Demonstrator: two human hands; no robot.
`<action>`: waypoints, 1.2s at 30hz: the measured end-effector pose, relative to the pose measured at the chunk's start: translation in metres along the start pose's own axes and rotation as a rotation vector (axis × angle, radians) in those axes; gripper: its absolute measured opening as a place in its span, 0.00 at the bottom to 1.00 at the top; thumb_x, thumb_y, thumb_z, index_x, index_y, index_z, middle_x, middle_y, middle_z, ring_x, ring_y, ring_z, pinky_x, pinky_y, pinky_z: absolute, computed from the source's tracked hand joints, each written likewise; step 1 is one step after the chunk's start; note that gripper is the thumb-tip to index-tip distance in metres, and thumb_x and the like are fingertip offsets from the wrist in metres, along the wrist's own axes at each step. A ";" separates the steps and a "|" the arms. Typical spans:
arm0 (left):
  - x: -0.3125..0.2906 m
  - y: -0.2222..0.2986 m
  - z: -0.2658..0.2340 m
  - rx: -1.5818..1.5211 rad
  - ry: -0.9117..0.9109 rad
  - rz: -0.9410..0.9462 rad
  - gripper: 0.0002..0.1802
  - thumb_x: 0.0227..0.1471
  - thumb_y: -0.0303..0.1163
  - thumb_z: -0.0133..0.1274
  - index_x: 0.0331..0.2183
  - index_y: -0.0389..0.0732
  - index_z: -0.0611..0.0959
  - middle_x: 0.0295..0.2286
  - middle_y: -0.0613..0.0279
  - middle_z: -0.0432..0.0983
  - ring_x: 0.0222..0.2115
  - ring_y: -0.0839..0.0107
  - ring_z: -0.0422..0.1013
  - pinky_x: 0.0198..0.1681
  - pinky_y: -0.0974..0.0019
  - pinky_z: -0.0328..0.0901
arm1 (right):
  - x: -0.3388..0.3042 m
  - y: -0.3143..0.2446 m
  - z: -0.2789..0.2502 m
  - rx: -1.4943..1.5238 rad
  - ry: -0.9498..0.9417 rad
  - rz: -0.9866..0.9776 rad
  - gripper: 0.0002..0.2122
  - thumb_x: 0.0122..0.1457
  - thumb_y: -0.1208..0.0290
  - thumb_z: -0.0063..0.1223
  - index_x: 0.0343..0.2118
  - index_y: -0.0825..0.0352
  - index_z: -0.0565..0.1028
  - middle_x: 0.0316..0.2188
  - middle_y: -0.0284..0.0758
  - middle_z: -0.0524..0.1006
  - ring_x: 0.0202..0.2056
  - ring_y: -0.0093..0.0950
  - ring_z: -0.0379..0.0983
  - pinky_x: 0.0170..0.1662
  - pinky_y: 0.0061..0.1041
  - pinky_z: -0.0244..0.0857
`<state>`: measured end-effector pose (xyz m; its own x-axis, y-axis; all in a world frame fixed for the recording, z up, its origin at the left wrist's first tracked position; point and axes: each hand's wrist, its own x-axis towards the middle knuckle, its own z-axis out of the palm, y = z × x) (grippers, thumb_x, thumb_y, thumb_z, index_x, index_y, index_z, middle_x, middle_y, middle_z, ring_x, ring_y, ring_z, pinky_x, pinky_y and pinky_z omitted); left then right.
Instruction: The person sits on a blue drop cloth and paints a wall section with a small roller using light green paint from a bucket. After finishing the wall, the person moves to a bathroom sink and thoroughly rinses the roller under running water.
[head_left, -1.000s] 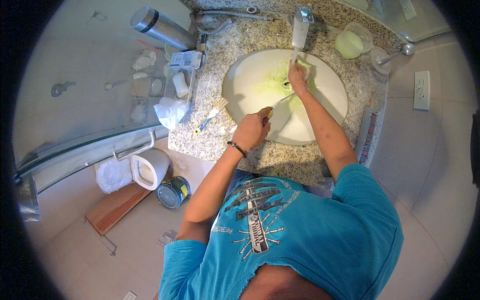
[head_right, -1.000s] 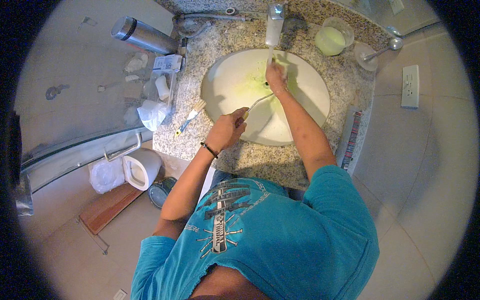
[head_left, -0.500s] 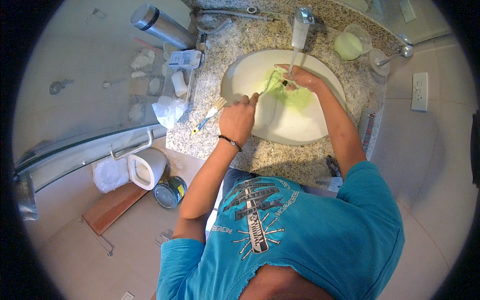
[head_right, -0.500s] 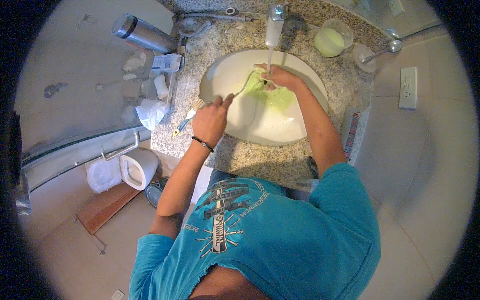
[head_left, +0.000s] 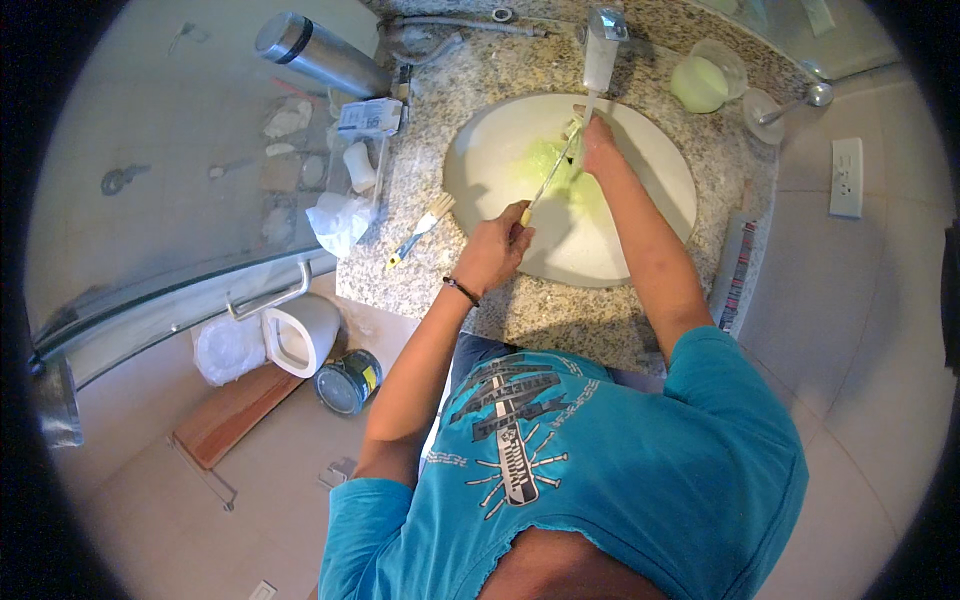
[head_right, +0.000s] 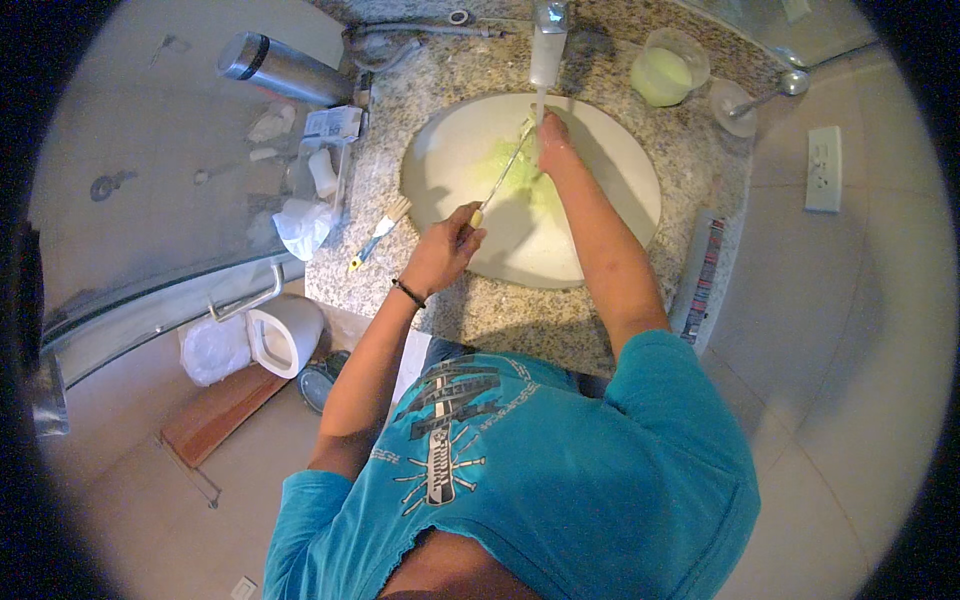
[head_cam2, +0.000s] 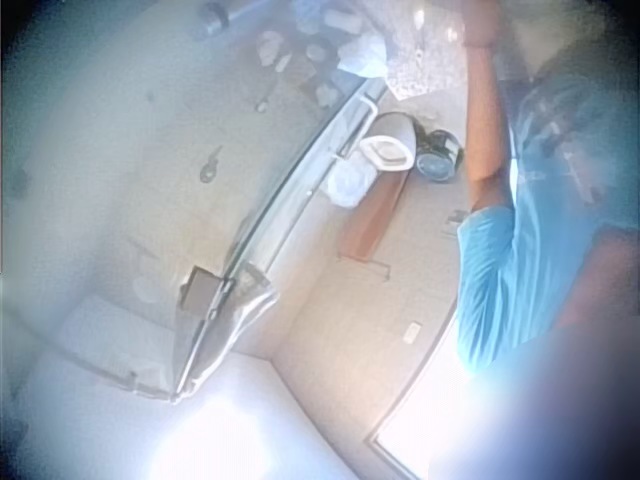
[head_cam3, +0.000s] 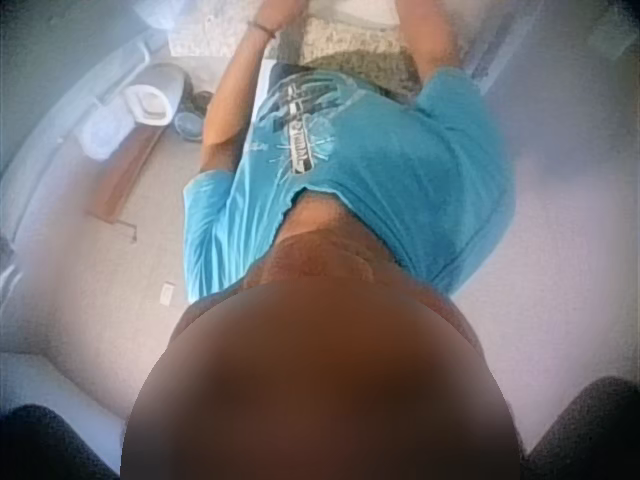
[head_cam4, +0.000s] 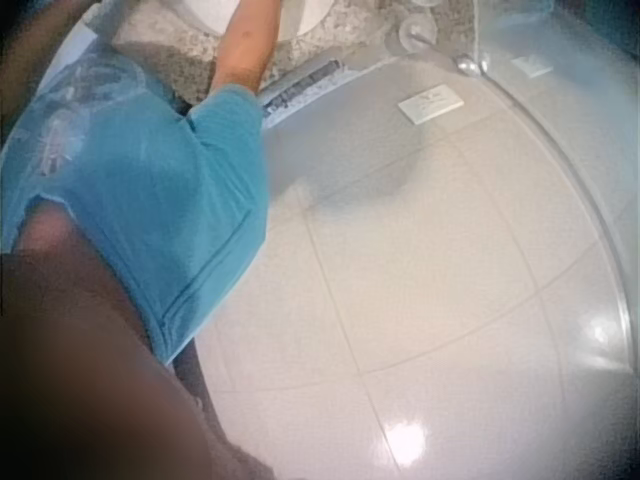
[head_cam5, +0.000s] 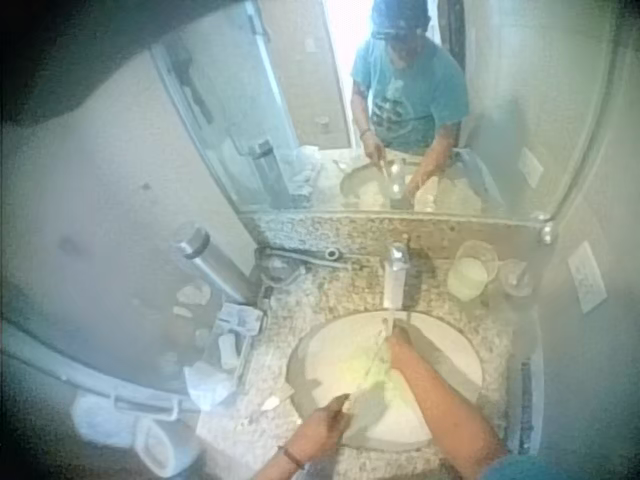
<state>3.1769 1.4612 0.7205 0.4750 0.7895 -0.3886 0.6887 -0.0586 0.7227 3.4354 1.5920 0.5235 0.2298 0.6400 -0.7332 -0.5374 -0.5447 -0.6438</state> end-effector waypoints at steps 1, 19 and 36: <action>0.000 -0.001 -0.001 0.235 0.058 0.105 0.27 0.64 0.35 0.53 0.62 0.41 0.71 0.33 0.46 0.79 0.29 0.48 0.80 0.31 0.48 0.74 | 0.004 0.001 -0.008 0.058 -0.210 0.025 0.20 0.68 0.54 0.55 0.54 0.63 0.79 0.48 0.38 0.81 0.43 0.39 0.79 0.48 0.38 0.70; -0.004 -0.003 0.036 -0.056 -0.030 0.048 0.32 0.66 0.39 0.54 0.65 0.35 0.69 0.30 0.47 0.80 0.26 0.59 0.78 0.31 0.58 0.72 | -0.053 -0.014 0.021 -1.073 0.050 -0.468 0.26 0.69 0.45 0.43 0.49 0.65 0.79 0.46 0.49 0.82 0.50 0.48 0.77 0.54 0.46 0.69; 0.001 0.006 0.025 -0.008 -0.019 0.028 0.27 0.64 0.36 0.53 0.61 0.36 0.76 0.32 0.38 0.81 0.33 0.46 0.79 0.41 0.51 0.72 | -0.049 0.021 -0.004 -0.551 0.128 -0.881 0.23 0.70 0.46 0.49 0.43 0.66 0.77 0.25 0.32 0.76 0.27 0.28 0.72 0.33 0.34 0.65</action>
<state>3.1956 1.4465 0.7097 0.5048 0.7757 -0.3787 0.6703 -0.0759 0.7382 3.4162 1.5470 0.5444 0.4617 0.8858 0.0467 0.2989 -0.1058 -0.9484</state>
